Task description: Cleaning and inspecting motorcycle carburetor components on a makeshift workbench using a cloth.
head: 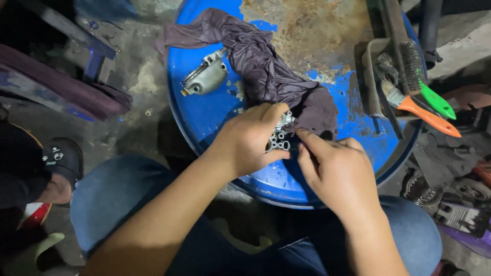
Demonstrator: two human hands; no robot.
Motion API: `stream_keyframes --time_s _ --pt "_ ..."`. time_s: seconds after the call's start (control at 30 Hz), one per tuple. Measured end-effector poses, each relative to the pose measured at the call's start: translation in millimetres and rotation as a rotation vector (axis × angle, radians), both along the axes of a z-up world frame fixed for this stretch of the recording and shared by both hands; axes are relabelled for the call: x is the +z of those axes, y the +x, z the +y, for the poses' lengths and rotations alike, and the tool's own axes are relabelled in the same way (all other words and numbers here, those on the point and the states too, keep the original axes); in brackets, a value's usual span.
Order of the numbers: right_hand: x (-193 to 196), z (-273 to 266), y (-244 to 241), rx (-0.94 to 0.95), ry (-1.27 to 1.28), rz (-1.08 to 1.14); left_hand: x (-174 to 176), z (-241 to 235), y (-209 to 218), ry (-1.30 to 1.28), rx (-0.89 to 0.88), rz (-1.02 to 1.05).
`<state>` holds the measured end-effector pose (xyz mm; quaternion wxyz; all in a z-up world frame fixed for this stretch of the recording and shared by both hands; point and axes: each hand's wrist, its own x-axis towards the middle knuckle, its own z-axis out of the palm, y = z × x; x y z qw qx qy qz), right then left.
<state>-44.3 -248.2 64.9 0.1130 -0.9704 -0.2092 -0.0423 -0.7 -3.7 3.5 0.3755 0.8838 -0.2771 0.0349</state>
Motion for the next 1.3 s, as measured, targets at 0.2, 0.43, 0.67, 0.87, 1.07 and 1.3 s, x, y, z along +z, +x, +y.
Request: stream_keyframes --time_s 0.2,0.43,0.67,0.87,1.07,1.3 --pt "-11.5 0.9 3.6 -0.069 -0.136 -0.020 1.0 3.2 12.3 -0.037 -0.127 0.111" --pt "7.7 15.6 6.5 -0.195 -0.345 0.242 -5.5 0.7 8.5 -0.028 -0.129 0.078" --pt "21.6 7.7 3.2 -0.215 -0.410 0.499 -13.3 -6.5 8.4 -0.070 -0.175 -0.002" --pt "16.6 7.6 4.2 -0.178 -0.359 0.538 -26.5 -5.3 8.4 -0.091 -0.165 -0.066" --pt "11.6 17.9 17.8 -0.153 -0.370 0.479 -40.1 -1.0 19.8 -0.127 -0.093 -0.056" --pt "9.1 -1.0 22.9 -0.137 -0.082 0.356 -17.6 -0.8 10.8 -0.165 -0.108 -0.022"
